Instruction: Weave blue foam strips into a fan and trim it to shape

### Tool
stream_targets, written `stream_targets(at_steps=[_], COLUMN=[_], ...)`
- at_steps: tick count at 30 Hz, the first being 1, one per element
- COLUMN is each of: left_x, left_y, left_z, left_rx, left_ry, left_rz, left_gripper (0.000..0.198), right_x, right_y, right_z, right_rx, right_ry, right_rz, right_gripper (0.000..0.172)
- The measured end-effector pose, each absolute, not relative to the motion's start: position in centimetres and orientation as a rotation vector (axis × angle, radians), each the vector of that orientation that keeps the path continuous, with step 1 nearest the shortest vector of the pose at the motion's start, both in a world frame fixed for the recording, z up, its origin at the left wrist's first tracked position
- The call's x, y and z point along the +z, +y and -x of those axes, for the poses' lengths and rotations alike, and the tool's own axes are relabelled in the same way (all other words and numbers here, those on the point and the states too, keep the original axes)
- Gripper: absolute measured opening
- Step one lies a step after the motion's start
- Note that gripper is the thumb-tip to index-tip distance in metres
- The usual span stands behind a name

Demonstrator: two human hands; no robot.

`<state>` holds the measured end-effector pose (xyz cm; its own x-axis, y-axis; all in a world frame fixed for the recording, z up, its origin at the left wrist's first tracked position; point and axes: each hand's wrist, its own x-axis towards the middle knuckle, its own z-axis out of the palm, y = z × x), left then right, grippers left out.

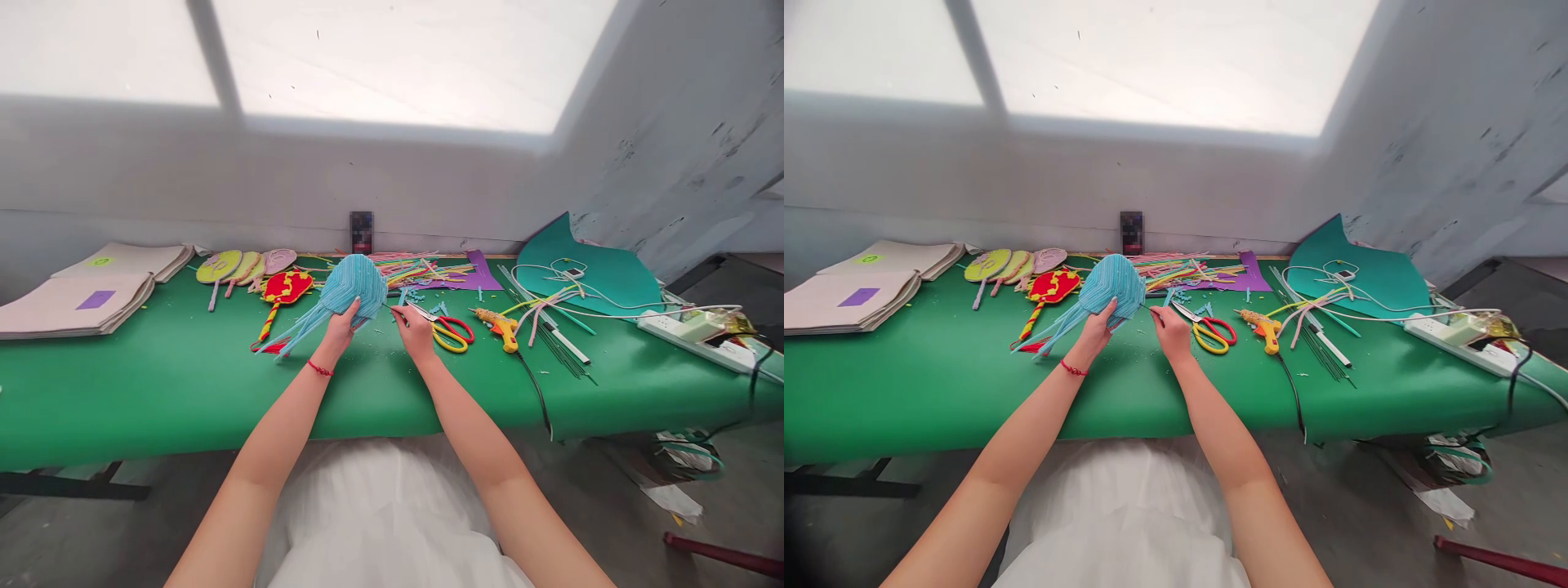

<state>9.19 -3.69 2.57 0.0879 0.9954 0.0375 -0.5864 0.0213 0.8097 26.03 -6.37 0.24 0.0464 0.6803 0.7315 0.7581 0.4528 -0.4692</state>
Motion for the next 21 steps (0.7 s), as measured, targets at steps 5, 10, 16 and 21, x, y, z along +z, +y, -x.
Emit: stream_targets(at_steps=[5, 10, 16, 21], left_x=[3.0, 3.5, 3.7, 3.8], left_y=[-3.3, -2.7, -3.2, -4.3], left_z=[-8.4, -7.3, -6.9, -7.5], left_rx=[1.439, 1.492, 1.37, 1.241], left_ry=[0.687, 0.687, 0.701, 0.747], left_rz=[-0.779, -0.77, -0.883, -1.013], left_gripper=[0.058, 0.058, 0.061, 0.058], right_x=[2.2, 4.9, 2.9, 1.7], right_y=[-7.0, -7.5, -8.6, -8.1], right_z=[-26.5, -33.5, -40.1, -38.8], right_rx=[-0.122, -0.146, 0.315, 0.209], right_ry=[-1.683, -1.444, -1.796, -1.975], right_rz=[1.242, 1.488, 2.261, 2.402], right_gripper=[0.031, 0.037, 0.029, 0.037])
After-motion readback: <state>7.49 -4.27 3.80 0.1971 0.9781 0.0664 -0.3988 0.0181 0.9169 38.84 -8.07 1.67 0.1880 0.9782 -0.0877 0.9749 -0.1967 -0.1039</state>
